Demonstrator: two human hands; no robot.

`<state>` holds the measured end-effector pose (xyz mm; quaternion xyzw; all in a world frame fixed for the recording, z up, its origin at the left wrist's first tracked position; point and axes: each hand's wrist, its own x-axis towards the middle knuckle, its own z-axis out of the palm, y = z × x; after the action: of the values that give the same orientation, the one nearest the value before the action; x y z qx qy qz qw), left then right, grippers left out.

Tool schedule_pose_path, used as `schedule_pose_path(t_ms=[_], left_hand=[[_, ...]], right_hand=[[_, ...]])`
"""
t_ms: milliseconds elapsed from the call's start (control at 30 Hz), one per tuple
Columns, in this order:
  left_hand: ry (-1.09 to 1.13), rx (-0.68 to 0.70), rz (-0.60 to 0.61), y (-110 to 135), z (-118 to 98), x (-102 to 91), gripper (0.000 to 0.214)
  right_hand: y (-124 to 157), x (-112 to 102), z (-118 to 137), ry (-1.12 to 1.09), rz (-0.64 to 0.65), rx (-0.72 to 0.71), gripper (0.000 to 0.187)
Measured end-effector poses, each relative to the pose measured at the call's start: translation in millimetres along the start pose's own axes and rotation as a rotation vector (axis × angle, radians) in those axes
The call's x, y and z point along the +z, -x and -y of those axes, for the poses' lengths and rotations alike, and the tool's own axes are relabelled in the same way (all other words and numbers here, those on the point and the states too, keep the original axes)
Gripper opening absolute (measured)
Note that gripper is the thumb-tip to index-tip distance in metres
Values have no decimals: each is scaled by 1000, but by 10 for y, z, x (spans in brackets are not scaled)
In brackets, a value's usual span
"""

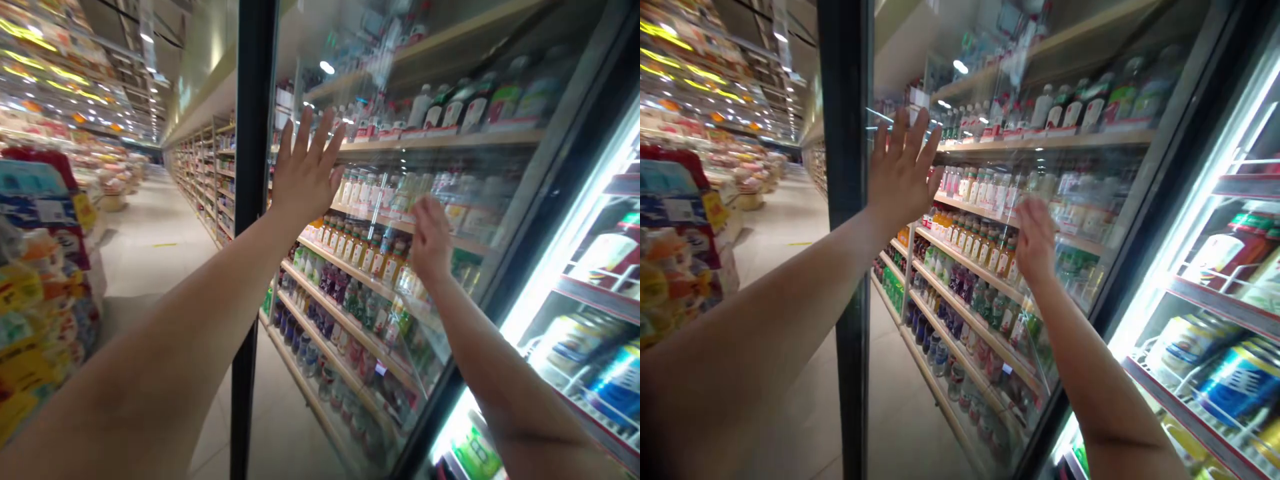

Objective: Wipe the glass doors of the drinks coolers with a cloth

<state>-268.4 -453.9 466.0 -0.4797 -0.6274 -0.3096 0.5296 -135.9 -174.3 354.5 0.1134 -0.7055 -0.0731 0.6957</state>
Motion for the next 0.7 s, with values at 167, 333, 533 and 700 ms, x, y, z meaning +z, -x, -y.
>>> schedule_pose_path(t_ms=[167, 333, 533, 700], left_hand=[[9, -7, 21, -6, -25, -35, 73], [-35, -24, -4, -2, -158, -96, 71], [-215, -42, 13, -4, -292, -133, 62], [-270, -23, 14, -1, -274, -125, 61]], right_hand=[[-27, -52, -143, 15, 12, 37, 55], [-49, -211, -484, -39, 47, -14, 46], [-124, -183, -453, -112, 75, -136, 53], [-539, -184, -428, -102, 125, -175, 48]])
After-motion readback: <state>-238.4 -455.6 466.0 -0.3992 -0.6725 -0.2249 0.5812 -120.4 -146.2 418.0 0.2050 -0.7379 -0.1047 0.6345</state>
